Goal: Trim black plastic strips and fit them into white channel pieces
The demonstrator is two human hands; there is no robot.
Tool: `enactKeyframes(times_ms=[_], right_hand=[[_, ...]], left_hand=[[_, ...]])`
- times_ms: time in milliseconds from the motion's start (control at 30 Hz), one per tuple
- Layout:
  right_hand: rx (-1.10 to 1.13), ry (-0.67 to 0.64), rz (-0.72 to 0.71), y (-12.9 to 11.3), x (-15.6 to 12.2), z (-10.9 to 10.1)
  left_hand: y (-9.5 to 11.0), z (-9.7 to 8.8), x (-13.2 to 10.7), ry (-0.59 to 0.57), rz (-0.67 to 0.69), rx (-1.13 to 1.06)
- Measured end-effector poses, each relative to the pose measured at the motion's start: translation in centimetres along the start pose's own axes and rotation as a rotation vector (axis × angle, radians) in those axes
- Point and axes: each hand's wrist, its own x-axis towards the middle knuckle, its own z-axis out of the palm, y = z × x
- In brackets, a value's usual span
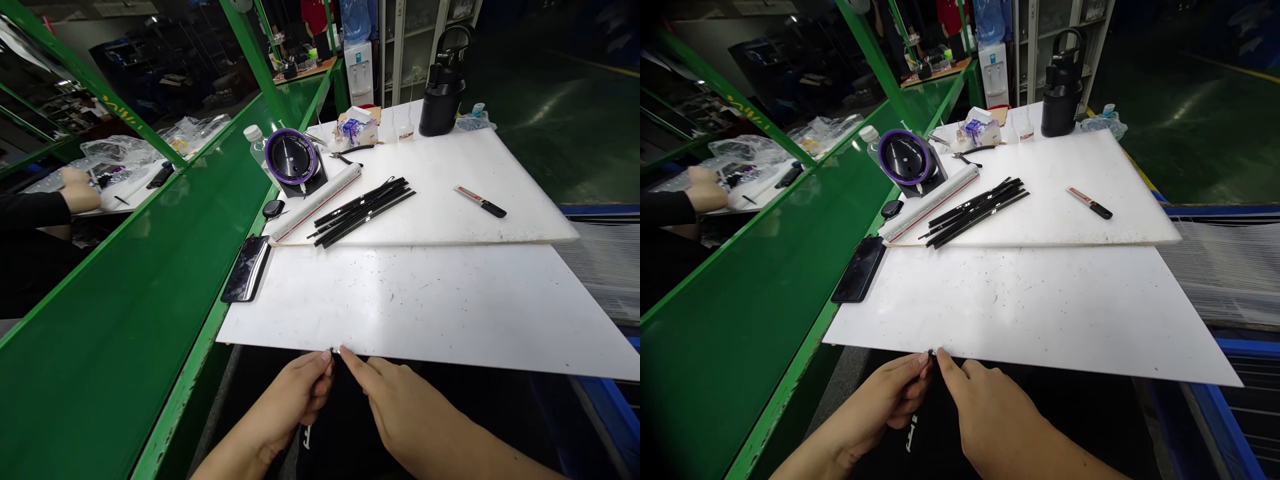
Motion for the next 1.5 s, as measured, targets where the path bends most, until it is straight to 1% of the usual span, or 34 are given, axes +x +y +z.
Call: enactKeyframes(times_ms=[200,500,833,1100,1167,1300,1367,1433,1500], right_hand=[[0.062,0.023,0.007,-0.2,-0.1,-0.2],[0.047,0.01,0.008,-0.1,-0.1,-0.1],[0.11,0.033,0.001,-0.1,-0.3,-0.4],[0.038,0.058,-0.041,0.6,-0.3,0.3],[0.01,0.052,-0.031,0.5,-0.2,0.4],[-0.05,0.003,0.04,-0.2,0.0,0.5],[-0.059,0.01,0.063,-0.5,0.1,0.8],[-0.032,0.036,0.071,-0.6,0.0,1.2],[0.04,0.059,0.063,-0.5,-0.3,1.4]], left_hand=[[-0.1,-0.1,0.0,-0.003,0.002,0.003],[-0.1,0.0,0.0,-0.002,0.002,0.012],[0.0,0.0,0.1,-0.008,0.009,0.016],[-0.1,-0.2,0.3,-0.006,0.009,0.026],[-0.1,-0.3,0.3,-0.011,0.001,0.02],[-0.2,-0.3,0.3,-0.026,-0.002,-0.001],[-0.2,-0.3,0.4,-0.028,0.002,-0.011],[-0.2,-0.4,0.4,-0.026,0.005,-0.024],[-0.1,-0.5,0.4,-0.036,-0.007,-0.055]])
